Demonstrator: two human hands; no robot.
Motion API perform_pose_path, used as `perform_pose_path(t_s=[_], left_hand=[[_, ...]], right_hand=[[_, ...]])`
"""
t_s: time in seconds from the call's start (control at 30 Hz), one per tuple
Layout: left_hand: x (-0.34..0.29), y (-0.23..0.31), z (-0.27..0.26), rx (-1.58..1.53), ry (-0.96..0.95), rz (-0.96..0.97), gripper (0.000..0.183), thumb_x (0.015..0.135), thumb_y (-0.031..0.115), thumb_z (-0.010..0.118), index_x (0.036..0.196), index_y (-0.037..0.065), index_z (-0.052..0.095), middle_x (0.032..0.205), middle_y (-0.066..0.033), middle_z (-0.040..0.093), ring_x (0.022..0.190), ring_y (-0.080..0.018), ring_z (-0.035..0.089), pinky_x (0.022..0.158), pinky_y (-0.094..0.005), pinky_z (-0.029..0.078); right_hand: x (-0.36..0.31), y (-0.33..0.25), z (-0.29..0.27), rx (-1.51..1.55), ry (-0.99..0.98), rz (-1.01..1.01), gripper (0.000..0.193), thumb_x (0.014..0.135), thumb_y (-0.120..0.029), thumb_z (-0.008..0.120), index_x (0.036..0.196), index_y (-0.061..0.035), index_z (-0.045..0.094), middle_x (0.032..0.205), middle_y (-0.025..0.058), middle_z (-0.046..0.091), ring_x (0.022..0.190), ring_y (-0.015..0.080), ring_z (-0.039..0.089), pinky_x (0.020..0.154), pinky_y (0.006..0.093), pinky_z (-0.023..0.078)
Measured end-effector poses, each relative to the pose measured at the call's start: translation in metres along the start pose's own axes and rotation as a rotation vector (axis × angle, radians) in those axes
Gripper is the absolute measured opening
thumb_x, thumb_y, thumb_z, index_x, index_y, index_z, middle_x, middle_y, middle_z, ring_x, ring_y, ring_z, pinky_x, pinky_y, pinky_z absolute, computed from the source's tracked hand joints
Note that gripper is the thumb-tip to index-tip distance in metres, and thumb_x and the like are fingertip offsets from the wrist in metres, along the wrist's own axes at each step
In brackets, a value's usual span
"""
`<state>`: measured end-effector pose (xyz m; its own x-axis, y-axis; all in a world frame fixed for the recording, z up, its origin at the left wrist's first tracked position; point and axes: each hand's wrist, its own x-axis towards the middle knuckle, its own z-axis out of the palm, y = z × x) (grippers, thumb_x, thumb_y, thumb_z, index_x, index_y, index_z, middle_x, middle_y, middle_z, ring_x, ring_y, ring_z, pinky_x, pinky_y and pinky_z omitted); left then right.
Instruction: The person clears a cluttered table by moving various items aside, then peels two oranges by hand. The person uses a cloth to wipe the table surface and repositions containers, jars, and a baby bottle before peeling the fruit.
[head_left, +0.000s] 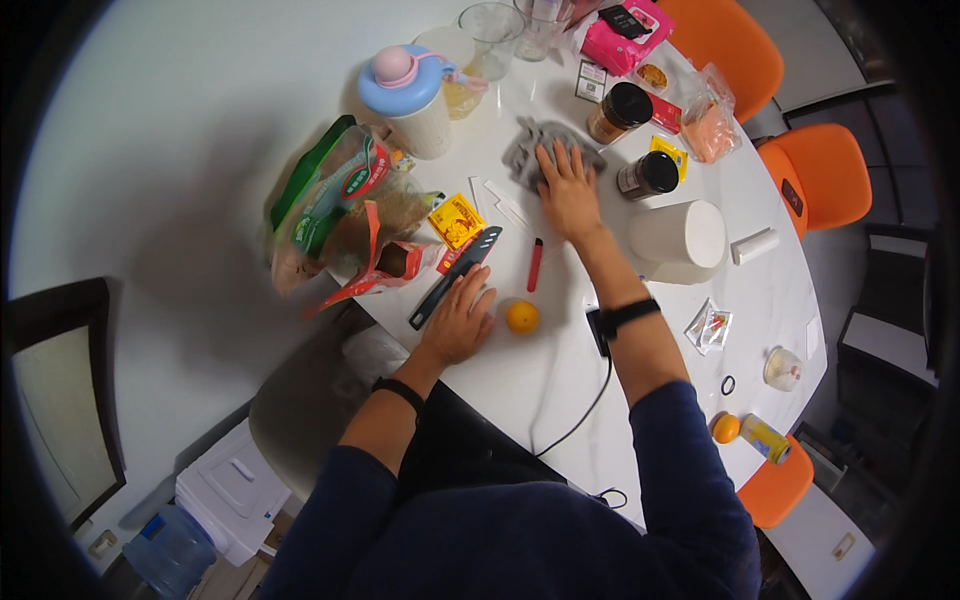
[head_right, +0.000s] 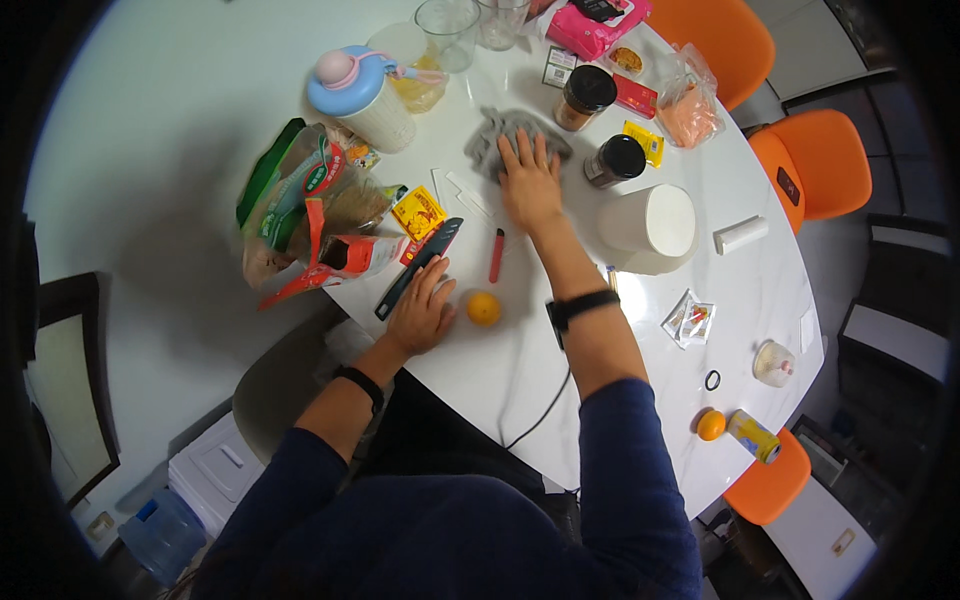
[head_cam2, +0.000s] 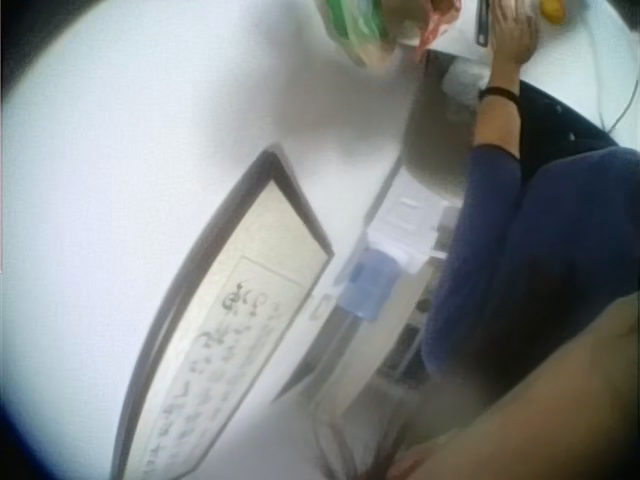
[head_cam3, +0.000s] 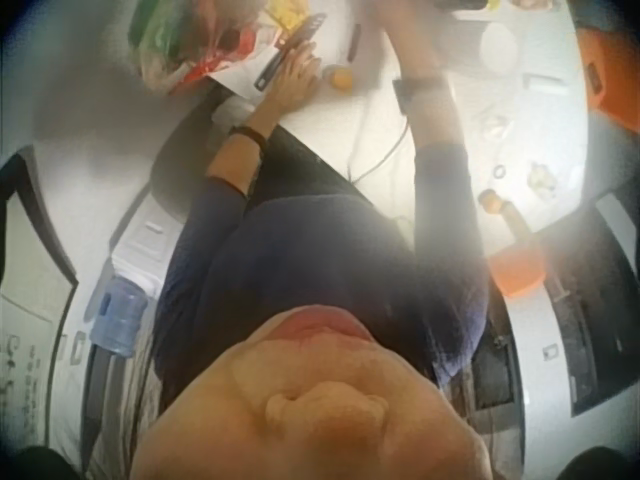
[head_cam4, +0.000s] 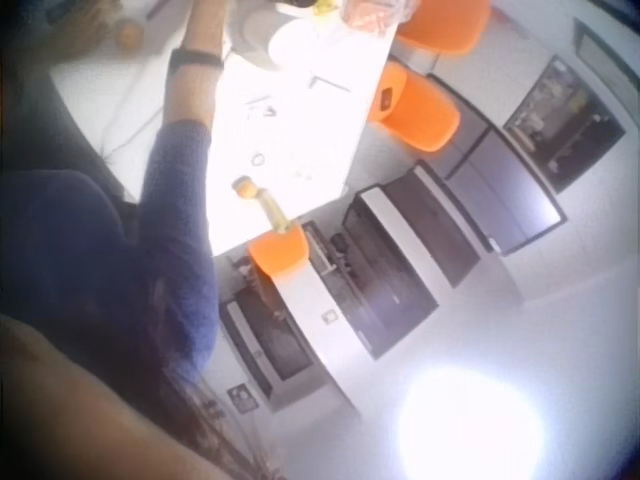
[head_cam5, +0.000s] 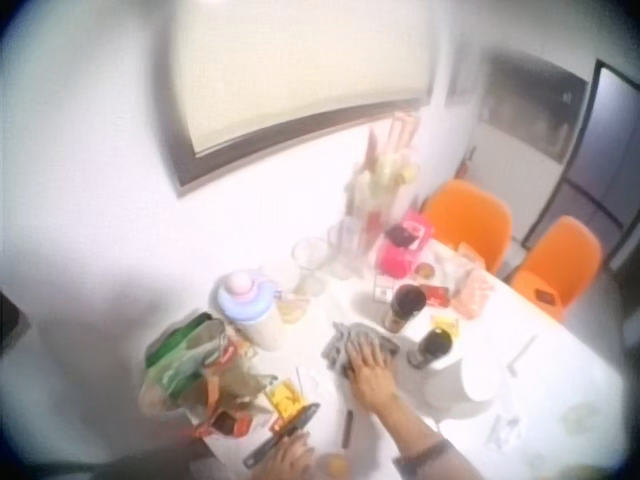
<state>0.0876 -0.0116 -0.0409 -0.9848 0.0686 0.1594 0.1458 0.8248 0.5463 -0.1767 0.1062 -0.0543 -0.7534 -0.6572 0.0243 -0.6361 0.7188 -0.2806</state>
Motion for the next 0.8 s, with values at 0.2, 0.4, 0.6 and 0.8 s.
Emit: perform_pose_path(t_s=[0.2, 0.4, 0.6, 0.8], left_hand=[[0.001, -0.002, 0.001, -0.061, 0.008, -0.009, 0.045, 0.083, 0.011, 0.066, 0.123, 0.004, 0.046, 0.149, -0.0214, 0.032, 0.141, -0.0399, 0.03, 0.113, -0.0525, 0.03], [-0.001, -0.006, 0.003, -0.076, 0.045, 0.006, 0.046, 0.081, 0.008, 0.067, 0.121, 0.002, 0.045, 0.148, -0.0225, 0.032, 0.139, -0.0417, 0.032, 0.113, -0.0536, 0.03], [0.0, 0.0, 0.001, 0.034, 0.004, -0.022, 0.042, 0.088, 0.016, 0.061, 0.124, 0.0, 0.046, 0.15, -0.0215, 0.029, 0.142, -0.0392, 0.027, 0.115, -0.0518, 0.026], [-0.001, 0.001, 0.001, 0.036, 0.014, -0.003, 0.042, 0.09, 0.012, 0.058, 0.127, 0.0, 0.042, 0.151, -0.023, 0.027, 0.141, -0.0416, 0.027, 0.116, -0.052, 0.022]], right_hand=[[0.114, -0.024, 0.009, -0.093, -0.032, 0.093, 0.067, 0.095, -0.034, 0.052, 0.154, -0.0222, 0.023, 0.16, 0.0162, 0.02, 0.146, 0.0427, 0.017, 0.112, 0.0631, 0.019], [0.077, 0.001, 0.004, -0.144, -0.047, -0.005, 0.057, 0.095, -0.014, 0.046, 0.15, -0.019, 0.034, 0.158, 0.0136, 0.027, 0.144, 0.0364, 0.028, 0.114, 0.0508, 0.028], [-0.029, 0.004, -0.039, 0.066, -0.089, -0.066, 0.056, 0.081, 0.007, 0.05, 0.134, -0.0103, 0.053, 0.144, 0.0173, 0.047, 0.131, 0.037, 0.046, 0.105, 0.0447, 0.043], [-0.123, -0.007, -0.113, 0.295, 0.227, -0.053, 0.054, 0.076, 0.014, 0.048, 0.126, -0.0043, 0.058, 0.134, 0.0197, 0.054, 0.121, 0.0387, 0.052, 0.102, 0.0434, 0.045]])
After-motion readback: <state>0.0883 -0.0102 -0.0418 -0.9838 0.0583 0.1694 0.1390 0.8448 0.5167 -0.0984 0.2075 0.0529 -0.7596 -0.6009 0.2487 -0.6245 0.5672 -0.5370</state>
